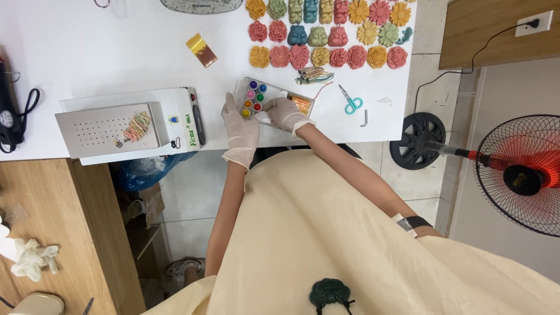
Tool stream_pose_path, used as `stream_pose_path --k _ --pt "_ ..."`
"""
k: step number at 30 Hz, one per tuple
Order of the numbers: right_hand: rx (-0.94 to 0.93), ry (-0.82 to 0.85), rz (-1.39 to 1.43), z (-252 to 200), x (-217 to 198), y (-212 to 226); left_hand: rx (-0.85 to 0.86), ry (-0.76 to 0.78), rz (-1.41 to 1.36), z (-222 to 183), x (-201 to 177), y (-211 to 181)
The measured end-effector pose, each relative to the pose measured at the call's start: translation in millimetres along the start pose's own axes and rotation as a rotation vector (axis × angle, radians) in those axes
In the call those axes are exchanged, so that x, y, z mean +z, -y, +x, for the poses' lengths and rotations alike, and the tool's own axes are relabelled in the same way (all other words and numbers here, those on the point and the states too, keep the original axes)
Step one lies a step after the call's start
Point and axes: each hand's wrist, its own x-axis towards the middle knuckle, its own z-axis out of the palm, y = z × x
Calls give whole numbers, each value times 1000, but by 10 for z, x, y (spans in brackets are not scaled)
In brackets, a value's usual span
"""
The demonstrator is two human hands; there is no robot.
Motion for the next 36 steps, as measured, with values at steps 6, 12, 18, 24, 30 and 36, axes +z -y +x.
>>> stream_pose_path --k 6,12,18,24,30,36 --pt "121 -61 161 -29 14 85 30 29 104 -17 -82 144" --pt "191 -203 92 -99 63 222 -46 5 29 -12 -77 78" --pt "-143 -299 -44 -119 69 -145 -190 -50 -31 -137 -182 50" --pt "-260 -115 -52 -168 101 -204 -915 165 -829 -150 38 332" --pt "-96 -120 18 -173 145 -39 -666 206 -954 -106 377 703" --pt "-349 -314 -107 -957 -503 311 -716 222 -806 -64 184 400"
